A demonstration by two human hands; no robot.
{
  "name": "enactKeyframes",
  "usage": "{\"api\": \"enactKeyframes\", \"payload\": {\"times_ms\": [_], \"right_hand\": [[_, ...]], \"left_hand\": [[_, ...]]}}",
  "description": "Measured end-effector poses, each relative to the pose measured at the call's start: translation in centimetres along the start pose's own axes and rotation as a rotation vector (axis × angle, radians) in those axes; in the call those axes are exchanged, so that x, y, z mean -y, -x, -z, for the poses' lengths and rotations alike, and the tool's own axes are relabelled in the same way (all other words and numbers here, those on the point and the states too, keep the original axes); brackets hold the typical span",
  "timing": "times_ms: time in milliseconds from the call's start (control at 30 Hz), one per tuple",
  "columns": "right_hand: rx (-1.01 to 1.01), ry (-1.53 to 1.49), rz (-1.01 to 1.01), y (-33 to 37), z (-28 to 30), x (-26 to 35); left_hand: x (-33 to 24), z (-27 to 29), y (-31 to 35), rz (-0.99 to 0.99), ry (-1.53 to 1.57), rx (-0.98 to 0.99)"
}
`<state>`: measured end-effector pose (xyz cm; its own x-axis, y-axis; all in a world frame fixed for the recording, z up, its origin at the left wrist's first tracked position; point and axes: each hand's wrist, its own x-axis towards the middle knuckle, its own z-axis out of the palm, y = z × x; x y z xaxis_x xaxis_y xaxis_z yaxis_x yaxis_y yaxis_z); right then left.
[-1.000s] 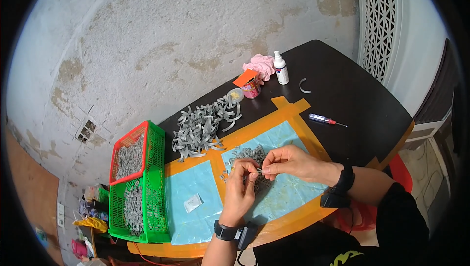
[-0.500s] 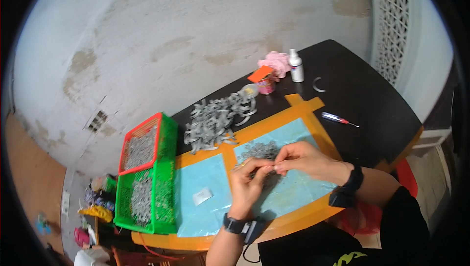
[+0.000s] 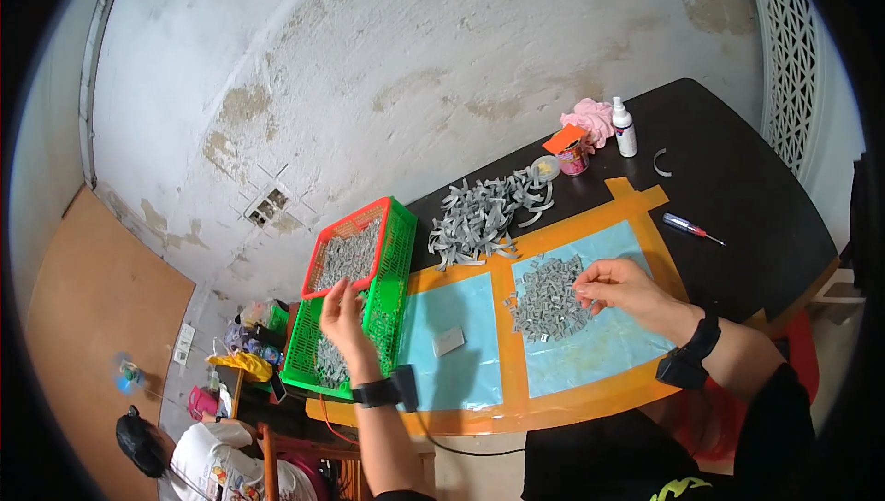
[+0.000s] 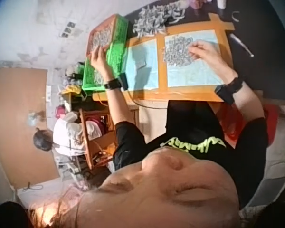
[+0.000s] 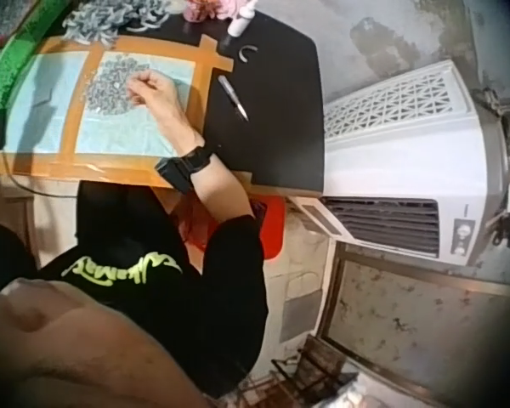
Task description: Peeling small adhesive backings and applying them to grey shoe components at a workshop table.
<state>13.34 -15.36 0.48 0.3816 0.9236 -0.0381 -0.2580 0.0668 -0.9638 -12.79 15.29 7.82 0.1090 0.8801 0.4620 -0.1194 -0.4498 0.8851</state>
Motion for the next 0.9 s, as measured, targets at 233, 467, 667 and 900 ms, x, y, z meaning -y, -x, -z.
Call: {"api": "enactKeyframes", "payload": {"times_ms": [233, 467, 667, 900], "right_hand": [[0.046, -0.022, 0.057, 0.3, -0.6, 0.2], [0.003, -0.022, 0.076, -0.4, 0.7, -1.2], [0.017, -0.012, 0.106, -0.2, 0.6, -1.0], [-0.095, 0.009, 0.325, -0.2, 0.0, -0.5]], "left_hand": [[5.1, -1.3, -0.7, -0.29, -0.59, 0.397], [6.2, -15.7, 6.5, -0.308, -0.818, 0.858], [7.3, -16.5, 5.9, -0.336, -0.923, 0.745], [-0.5, -15.4, 9.4, 0.427, 0.106, 0.783]]}}
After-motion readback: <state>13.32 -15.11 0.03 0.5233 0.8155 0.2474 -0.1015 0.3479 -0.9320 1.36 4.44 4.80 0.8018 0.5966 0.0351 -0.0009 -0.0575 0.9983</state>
